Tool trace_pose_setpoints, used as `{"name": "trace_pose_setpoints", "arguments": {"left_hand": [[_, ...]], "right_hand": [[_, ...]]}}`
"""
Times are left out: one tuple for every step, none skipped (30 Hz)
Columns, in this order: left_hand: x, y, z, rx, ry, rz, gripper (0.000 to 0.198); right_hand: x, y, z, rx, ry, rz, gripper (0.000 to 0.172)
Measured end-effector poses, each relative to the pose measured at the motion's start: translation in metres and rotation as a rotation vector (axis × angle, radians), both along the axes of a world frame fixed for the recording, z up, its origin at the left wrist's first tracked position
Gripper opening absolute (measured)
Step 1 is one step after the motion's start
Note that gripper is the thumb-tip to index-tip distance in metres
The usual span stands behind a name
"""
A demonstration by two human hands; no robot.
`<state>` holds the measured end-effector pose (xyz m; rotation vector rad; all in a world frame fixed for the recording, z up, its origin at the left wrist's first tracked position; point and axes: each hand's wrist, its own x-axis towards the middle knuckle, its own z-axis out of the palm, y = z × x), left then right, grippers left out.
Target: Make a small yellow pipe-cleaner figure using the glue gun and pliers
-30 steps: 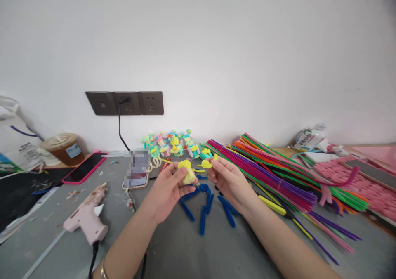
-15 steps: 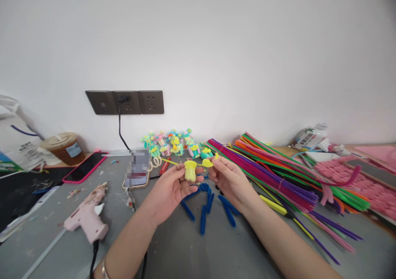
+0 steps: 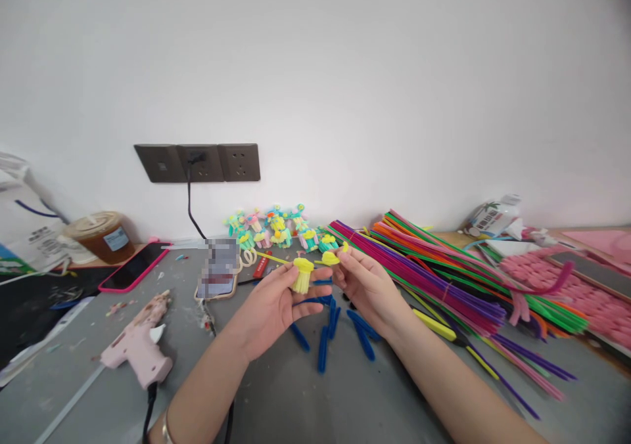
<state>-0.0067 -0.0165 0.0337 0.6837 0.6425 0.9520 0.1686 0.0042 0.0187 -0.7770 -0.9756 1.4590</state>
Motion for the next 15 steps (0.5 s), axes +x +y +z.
{"name": "trace_pose_setpoints", "arguments": {"left_hand": [[0.0, 0.0001, -0.0008, 0.012, 0.001, -0.022, 0.026], [0.0, 0.0003, -0.0016, 0.022, -0.002, -0.043, 0.027], [-0.0001, 0.0006, -0.0024, 0.028, -0.008, -0.061, 0.028], [-0.0003, 0.0008, -0.0031, 0.031, -0.015, -0.073, 0.028], [-0.0004, 0.0009, -0.0035, 0.03, -0.023, -0.079, 0.028], [-0.0005, 0.001, -0.0036, 0.027, -0.032, -0.08, 0.028], [-0.0005, 0.0011, -0.0035, 0.025, -0.039, -0.079, 0.029], [-0.0004, 0.001, -0.0031, 0.024, -0.046, -0.08, 0.029], [-0.0003, 0.0008, -0.0025, 0.025, -0.052, -0.084, 0.03], [-0.0001, 0.0005, -0.0017, 0.028, -0.058, -0.09, 0.031], [0.0002, 0.0, -0.0009, 0.031, -0.063, -0.093, 0.031], [0.0004, -0.0007, -0.0001, 0.035, -0.063, -0.094, 0.03], [0.0006, -0.0015, 0.0006, 0.038, -0.059, -0.092, 0.029], [0.0008, -0.0024, 0.0011, 0.041, -0.052, -0.089, 0.028], [0.0008, -0.0032, 0.0014, 0.045, -0.043, -0.086, 0.027]], "right_hand": [[-0.0001, 0.0, 0.0002, 0.0, 0.004, 0.0, 0.035], [-0.0002, 0.0001, 0.0003, -0.004, 0.01, 0.0, 0.035], [-0.0003, 0.0001, 0.0005, -0.009, 0.016, -0.001, 0.035], [-0.0005, 0.0, 0.0007, -0.015, 0.021, -0.003, 0.034], [-0.0005, -0.0001, 0.0009, -0.018, 0.022, -0.007, 0.034], [-0.0006, -0.0001, 0.001, -0.018, 0.02, -0.011, 0.034], [-0.0006, -0.0002, 0.0011, -0.016, 0.017, -0.017, 0.034], [-0.0005, -0.0001, 0.001, -0.013, 0.015, -0.023, 0.033], [-0.0004, 0.0, 0.0009, -0.011, 0.014, -0.029, 0.033], [-0.0004, 0.0001, 0.0006, -0.012, 0.016, -0.034, 0.033], [-0.0003, 0.0003, 0.0003, -0.013, 0.021, -0.038, 0.033], [-0.0003, 0.0006, 0.0, -0.017, 0.027, -0.04, 0.032], [-0.0002, 0.0008, -0.0004, -0.019, 0.034, -0.042, 0.032], [-0.0002, 0.001, -0.0007, -0.021, 0.039, -0.042, 0.032], [-0.0001, 0.0012, -0.0009, -0.022, 0.044, -0.04, 0.032]]}}
